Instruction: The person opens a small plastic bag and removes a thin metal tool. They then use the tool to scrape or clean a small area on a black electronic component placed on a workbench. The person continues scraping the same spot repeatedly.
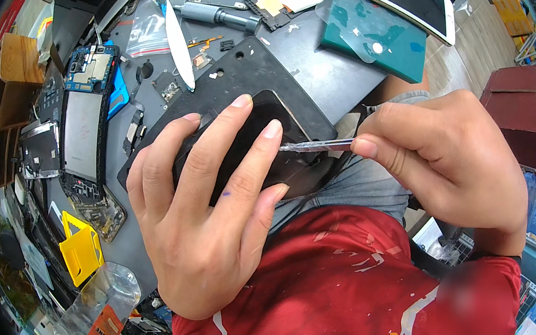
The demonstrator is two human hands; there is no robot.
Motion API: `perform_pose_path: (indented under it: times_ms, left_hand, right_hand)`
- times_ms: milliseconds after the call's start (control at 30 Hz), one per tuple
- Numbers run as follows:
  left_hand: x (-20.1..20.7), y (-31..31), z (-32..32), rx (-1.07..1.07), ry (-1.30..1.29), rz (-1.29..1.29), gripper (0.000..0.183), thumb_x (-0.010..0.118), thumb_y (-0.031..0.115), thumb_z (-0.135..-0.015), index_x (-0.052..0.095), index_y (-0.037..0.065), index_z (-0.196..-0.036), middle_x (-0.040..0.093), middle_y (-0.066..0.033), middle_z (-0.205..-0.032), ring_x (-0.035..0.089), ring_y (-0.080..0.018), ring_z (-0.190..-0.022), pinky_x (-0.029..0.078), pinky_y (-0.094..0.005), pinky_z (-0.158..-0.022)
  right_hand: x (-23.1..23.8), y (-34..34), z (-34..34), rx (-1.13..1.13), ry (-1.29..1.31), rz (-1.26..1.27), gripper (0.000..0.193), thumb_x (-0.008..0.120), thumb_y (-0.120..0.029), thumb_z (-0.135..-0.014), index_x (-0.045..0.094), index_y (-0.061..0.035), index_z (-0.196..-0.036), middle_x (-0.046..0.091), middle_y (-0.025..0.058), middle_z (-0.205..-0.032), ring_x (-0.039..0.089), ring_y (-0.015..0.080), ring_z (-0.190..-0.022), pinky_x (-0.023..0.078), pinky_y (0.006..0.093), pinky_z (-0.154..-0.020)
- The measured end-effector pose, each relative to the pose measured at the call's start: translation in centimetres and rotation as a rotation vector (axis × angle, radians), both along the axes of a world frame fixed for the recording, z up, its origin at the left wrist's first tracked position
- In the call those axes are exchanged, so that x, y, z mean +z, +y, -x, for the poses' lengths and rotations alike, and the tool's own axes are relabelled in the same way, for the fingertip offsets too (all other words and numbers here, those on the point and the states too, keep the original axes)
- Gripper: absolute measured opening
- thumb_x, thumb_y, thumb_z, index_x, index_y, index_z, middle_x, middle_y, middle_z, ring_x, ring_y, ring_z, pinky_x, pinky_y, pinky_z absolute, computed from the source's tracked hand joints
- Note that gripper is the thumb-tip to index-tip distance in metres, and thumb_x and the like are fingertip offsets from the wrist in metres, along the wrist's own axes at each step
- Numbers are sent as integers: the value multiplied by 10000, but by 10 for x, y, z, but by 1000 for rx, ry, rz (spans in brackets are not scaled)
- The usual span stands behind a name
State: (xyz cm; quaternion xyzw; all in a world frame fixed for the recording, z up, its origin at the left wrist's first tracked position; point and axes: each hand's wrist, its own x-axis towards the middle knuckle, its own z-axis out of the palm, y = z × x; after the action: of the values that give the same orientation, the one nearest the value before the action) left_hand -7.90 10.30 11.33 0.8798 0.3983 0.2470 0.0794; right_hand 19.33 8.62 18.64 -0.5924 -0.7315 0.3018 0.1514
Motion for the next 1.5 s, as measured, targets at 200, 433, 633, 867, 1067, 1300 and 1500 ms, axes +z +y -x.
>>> perform_pose_path:
  times_ms: [200, 433, 633, 867, 1067, 1300, 1500]
  left_hand:
    - [2, 0, 2, -13, 30, 39, 511, 843, 305, -929, 858, 172, -1422, 720, -59, -1585, 627, -358, -1360, 452, -518, -1143]
    - [3, 0, 2, -8, 32, 46, 515, 847, 316, -923, 861, 178, -1418, 718, -48, -1588, 624, -355, -1364, 452, -522, -1144]
    - [2, 0, 3, -10, 37, 48, 522, 853, 325, -918, 861, 183, -1420, 710, -42, -1599, 618, -355, -1373, 448, -525, -1147]
    - [3, -1, 2, -8, 37, 56, 524, 853, 330, -919, 861, 181, -1422, 709, -43, -1605, 616, -357, -1377, 447, -525, -1147]
    - [4, -1, 2, -9, 47, 56, 516, 849, 328, -928, 860, 180, -1423, 710, -45, -1608, 617, -357, -1379, 446, -526, -1149]
    - [5, -1, 2, -10, 49, 62, 517, 850, 331, -933, 857, 179, -1427, 710, -42, -1609, 617, -355, -1385, 448, -527, -1154]
    - [5, -1, 1, -8, 39, 63, 513, 847, 334, -934, 859, 176, -1421, 712, -40, -1606, 615, -354, -1386, 449, -529, -1157]
  right_hand:
    - [4, 7, -4, 19, -8, 59, 164, 805, -102, -1080, 789, 11, -963, 631, 150, -696, 654, 332, -583, 473, 424, -567]
    - [7, 12, -7, 35, -5, 86, 193, 800, -123, -1093, 789, 10, -953, 649, 138, -718, 661, 303, -576, 473, 412, -563]
    - [6, 12, -9, 44, 2, 81, 192, 797, -121, -1095, 789, 11, -957, 651, 137, -719, 668, 295, -576, 477, 407, -564]
    - [7, 18, -13, 61, 32, 123, 192, 787, -117, -1113, 795, 17, -976, 666, 127, -733, 672, 278, -578, 480, 402, -568]
    - [6, 19, -17, 71, 35, 124, 195, 790, -124, -1115, 797, 16, -979, 672, 122, -734, 667, 274, -576, 477, 402, -568]
    - [4, 19, -19, 61, 55, 143, 203, 788, -131, -1121, 799, 10, -976, 666, 112, -722, 665, 256, -566, 469, 399, -559]
    - [4, 19, -19, 59, 56, 154, 210, 784, -137, -1126, 800, 11, -977, 665, 111, -722, 668, 257, -570, 472, 401, -561]
